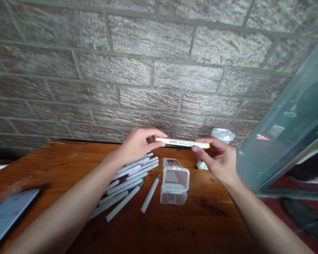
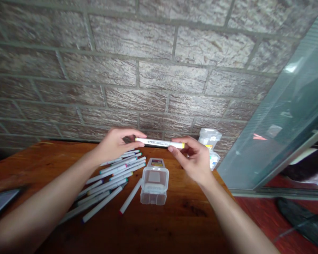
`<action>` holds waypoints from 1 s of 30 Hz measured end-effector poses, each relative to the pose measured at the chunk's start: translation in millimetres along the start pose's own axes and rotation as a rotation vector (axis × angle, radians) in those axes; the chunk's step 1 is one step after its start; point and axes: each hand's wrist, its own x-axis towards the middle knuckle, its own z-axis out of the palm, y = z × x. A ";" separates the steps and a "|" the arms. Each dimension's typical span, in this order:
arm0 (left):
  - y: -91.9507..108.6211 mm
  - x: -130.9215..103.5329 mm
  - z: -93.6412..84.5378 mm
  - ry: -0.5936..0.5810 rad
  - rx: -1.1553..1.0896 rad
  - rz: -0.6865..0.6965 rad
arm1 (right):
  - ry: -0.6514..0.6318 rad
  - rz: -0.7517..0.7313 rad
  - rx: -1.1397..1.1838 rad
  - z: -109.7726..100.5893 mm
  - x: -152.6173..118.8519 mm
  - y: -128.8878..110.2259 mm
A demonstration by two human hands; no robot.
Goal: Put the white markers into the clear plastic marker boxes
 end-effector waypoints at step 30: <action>3.8 -8.4 26.6 0.183 0.152 0.253 | -0.178 -0.375 -0.039 37.2 33.4 -56.8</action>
